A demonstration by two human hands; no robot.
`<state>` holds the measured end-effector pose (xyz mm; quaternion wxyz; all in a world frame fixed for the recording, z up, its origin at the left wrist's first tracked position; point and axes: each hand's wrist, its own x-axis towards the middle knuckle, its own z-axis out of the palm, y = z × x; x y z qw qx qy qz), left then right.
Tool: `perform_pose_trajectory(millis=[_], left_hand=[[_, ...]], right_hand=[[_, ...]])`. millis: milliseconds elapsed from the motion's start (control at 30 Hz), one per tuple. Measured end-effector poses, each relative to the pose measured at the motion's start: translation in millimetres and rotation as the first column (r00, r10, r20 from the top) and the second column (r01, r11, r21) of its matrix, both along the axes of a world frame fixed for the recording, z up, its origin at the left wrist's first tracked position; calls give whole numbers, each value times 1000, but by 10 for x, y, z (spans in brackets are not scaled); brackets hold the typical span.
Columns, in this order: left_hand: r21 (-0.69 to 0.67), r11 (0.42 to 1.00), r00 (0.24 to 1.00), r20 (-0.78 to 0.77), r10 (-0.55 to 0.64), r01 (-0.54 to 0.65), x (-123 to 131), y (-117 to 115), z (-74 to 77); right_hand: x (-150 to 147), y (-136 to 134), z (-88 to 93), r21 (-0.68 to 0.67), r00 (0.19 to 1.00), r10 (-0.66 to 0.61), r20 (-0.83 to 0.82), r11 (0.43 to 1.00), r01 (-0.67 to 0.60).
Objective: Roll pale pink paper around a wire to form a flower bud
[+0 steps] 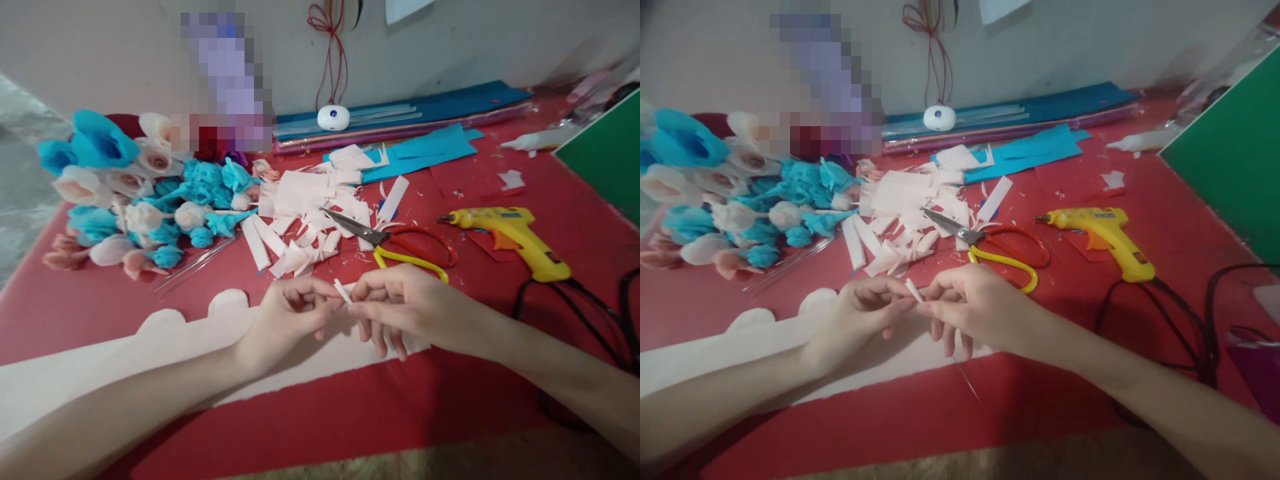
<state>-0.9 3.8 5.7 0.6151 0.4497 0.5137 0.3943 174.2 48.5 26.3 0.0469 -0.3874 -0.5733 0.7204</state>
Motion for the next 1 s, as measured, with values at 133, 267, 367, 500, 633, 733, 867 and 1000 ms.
perform_pose_trajectory(millis=[133,267,367,500,633,733,867,1000], left_hand=[[0,1000,1000,6,-1,1,1,6,4],[-20,1000,1000,8,0,0,-3,10,11],[-25,1000,1000,11,-2,2,-7,10,14],[-29,1000,1000,-12,8,-8,0,9,15],[-31,999,998,-64,13,-15,7,10,18],[-39,999,996,-89,5,-9,4,12,17],[-32,999,998,-64,-7,5,-4,11,15],[-17,1000,1000,-12,-17,17,-12,3,13]], right_hand=[[5,-4,-1,6,1000,12,4,1000,-12],[-12,9,5,-4,1000,-13,-8,1000,13],[-11,9,8,-10,1000,-17,-10,1000,17],[4,0,6,-12,1000,-9,-17,1000,8],[4,5,13,-13,1000,-1,-17,1000,1],[3,6,23,-14,1000,-2,-19,1000,2],[11,4,33,-13,1000,1,-14,1000,-1],[24,3,37,-3,999,37,18,999,-37]])
